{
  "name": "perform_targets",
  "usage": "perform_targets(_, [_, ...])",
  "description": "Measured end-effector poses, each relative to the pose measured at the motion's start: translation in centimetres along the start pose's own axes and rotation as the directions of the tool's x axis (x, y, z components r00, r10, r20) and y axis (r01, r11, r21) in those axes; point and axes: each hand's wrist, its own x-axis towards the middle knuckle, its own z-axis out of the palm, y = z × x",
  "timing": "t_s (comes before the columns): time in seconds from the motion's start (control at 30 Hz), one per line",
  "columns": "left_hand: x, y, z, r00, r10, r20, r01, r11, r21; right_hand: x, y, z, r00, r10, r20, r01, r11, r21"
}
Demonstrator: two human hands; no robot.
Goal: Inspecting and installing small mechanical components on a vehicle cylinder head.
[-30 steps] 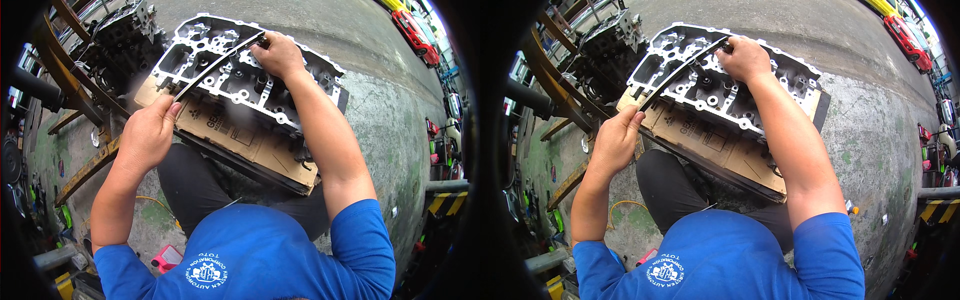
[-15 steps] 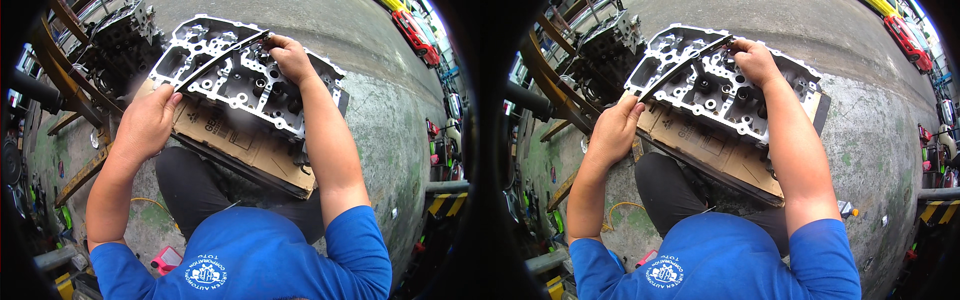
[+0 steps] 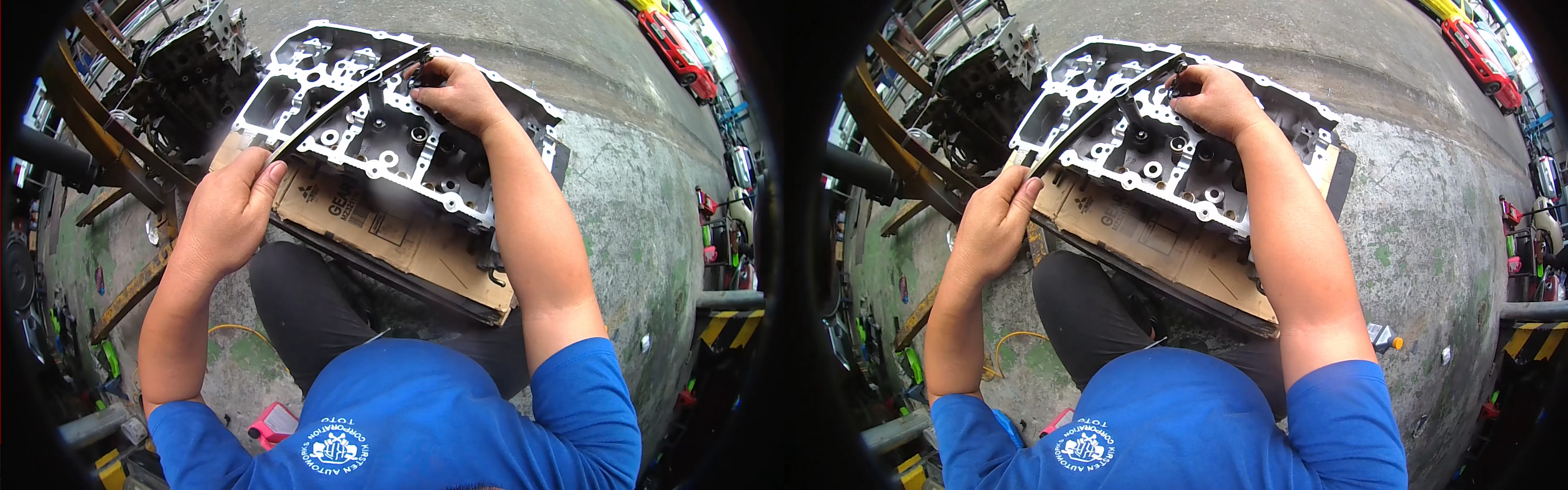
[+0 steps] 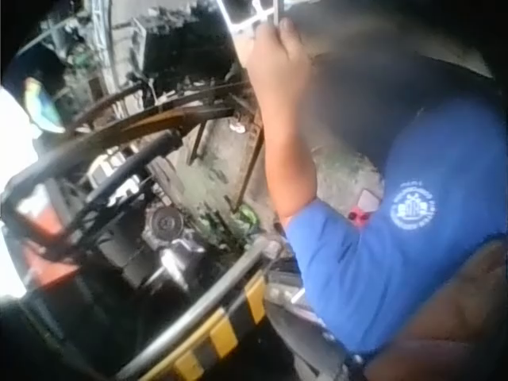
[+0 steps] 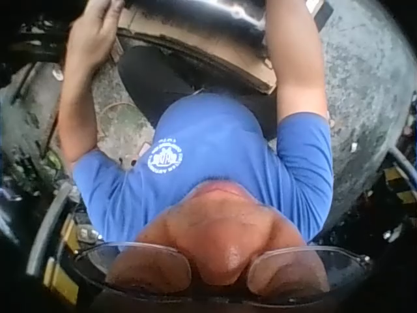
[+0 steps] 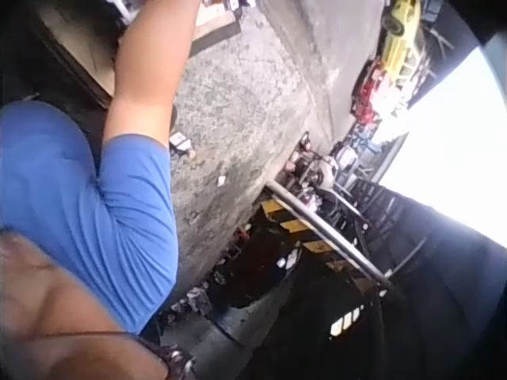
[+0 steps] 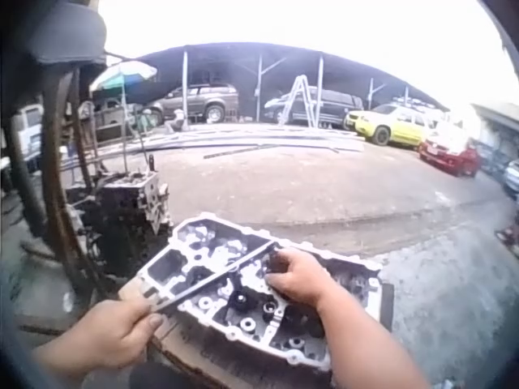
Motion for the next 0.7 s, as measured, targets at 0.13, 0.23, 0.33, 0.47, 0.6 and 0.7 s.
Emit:
perform_targets(0.13, [-0.3, -1.2, -0.4, 0.997, -0.01, 0.074, 0.025, 0.978, -0.209, -0.1, 0.0, 0.1, 1.0, -0.009, -0.015, 0.008, 1.0, -0.02])
perform_targets(0.23, [-0.3, -1.0, -1.1, 0.983, -0.035, 0.183, 0.081, 0.965, -0.251, -0.4, 0.2, -0.1, 1.0, -0.006, -0.022, 0.006, 1.0, -0.026])
perform_targets(0.33, [-0.6, -0.6, -1.6, 0.98, -0.074, 0.187, 0.11, 0.975, -0.193, -0.8, -0.1, -0.4, 0.998, -0.05, -0.036, 0.051, 0.998, 0.022])
perform_targets(0.47, [-1.1, -1.4, 0.1, 0.991, -0.04, 0.127, 0.069, 0.971, -0.231, -2.0, -1.4, -2.7, 0.975, -0.11, -0.195, 0.105, 0.994, -0.038])
perform_targets(0.6, [-2.2, -1.5, 1.2, 0.999, 0.004, 0.042, 0.003, 0.989, -0.15, -8.7, -10.9, -5.9, 0.964, -0.244, -0.108, 0.234, 0.968, -0.093])
perform_targets(0.7, [-2.4, -1.7, 1.0, 1.0, 0.014, -0.016, -0.016, 0.994, -0.112, -16.1, -15.5, -4.9, 0.973, -0.207, 0.098, 0.223, 0.953, -0.207])
